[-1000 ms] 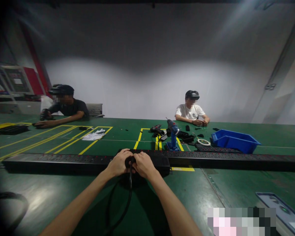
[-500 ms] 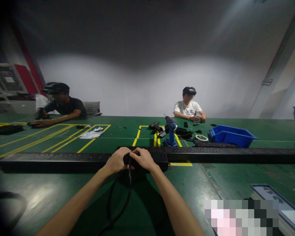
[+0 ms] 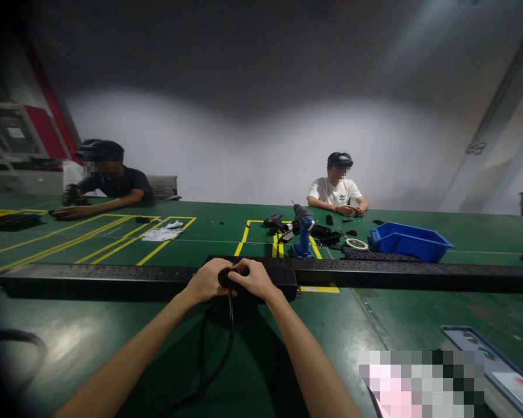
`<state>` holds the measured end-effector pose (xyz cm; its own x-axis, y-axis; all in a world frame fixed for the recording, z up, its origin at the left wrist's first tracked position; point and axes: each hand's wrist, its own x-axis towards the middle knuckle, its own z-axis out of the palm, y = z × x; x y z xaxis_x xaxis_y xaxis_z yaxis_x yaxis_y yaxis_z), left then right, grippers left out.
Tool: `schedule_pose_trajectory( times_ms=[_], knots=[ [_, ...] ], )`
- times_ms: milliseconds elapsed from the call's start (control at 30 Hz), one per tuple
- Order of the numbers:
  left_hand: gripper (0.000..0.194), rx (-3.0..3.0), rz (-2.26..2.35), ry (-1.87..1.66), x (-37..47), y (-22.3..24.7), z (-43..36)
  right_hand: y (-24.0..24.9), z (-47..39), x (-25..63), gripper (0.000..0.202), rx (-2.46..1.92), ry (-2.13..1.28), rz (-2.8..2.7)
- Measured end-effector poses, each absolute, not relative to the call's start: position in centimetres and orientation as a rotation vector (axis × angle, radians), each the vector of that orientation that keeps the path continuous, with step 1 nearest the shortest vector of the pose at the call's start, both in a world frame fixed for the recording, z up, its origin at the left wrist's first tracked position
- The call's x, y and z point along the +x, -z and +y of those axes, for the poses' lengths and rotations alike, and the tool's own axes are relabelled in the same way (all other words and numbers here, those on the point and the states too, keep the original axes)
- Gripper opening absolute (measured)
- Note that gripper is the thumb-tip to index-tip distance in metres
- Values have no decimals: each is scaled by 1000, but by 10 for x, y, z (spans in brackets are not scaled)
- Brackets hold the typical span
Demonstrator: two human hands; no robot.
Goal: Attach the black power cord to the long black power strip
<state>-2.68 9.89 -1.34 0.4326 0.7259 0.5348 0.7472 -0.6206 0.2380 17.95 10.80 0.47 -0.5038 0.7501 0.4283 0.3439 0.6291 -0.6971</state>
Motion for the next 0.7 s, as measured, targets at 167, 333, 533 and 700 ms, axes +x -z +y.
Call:
schedule_pose_trajectory(
  times_ms=[167,333,533,700],
  knots=[
    [66,-2639,-1367,932,-26,11,98,-5,109,181,29,-874,-738,-2127],
    [66,-2631,-1410,923,-27,11,98,-4,110,181,35,-834,-758,-2138],
    [67,-2620,-1440,930,-28,15,100,-7,108,183,37,-825,-749,-2168],
    [66,-2644,-1424,940,-27,13,99,-10,108,186,28,-843,-757,-2209]
  ],
)
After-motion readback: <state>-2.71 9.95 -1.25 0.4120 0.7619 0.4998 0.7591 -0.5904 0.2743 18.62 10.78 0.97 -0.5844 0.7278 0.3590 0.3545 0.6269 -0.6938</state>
